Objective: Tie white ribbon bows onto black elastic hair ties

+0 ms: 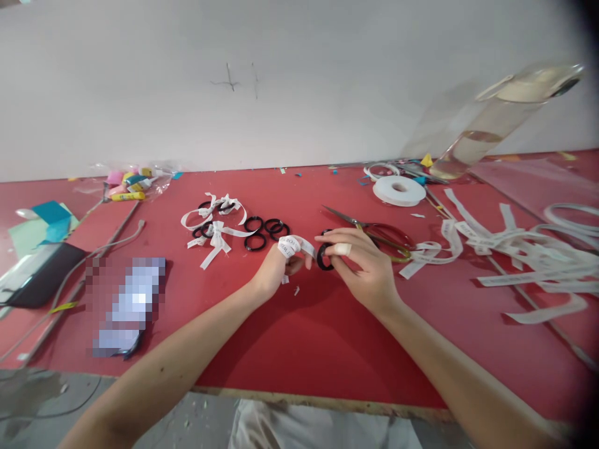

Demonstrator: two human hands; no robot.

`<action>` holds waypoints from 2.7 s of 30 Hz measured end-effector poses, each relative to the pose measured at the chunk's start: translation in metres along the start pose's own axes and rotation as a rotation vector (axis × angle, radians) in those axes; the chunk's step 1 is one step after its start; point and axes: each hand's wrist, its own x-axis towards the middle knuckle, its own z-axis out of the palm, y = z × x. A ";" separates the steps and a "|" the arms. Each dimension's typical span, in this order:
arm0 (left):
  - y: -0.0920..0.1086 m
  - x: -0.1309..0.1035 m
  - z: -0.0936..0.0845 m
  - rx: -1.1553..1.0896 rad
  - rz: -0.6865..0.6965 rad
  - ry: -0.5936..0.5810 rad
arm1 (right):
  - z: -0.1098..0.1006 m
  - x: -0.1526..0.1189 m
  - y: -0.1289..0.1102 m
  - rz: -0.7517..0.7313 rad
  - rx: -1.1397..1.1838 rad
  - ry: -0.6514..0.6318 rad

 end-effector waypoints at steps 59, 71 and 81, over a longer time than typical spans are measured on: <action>0.019 -0.009 0.011 -0.321 -0.137 -0.239 | -0.021 0.081 -0.044 0.338 0.150 -0.285; 0.019 -0.014 0.006 -0.283 -0.094 -0.414 | -0.048 0.085 -0.039 0.157 -0.085 -0.315; 0.017 -0.012 0.010 -0.220 -0.157 -0.353 | -0.065 0.094 -0.037 0.329 0.166 -0.478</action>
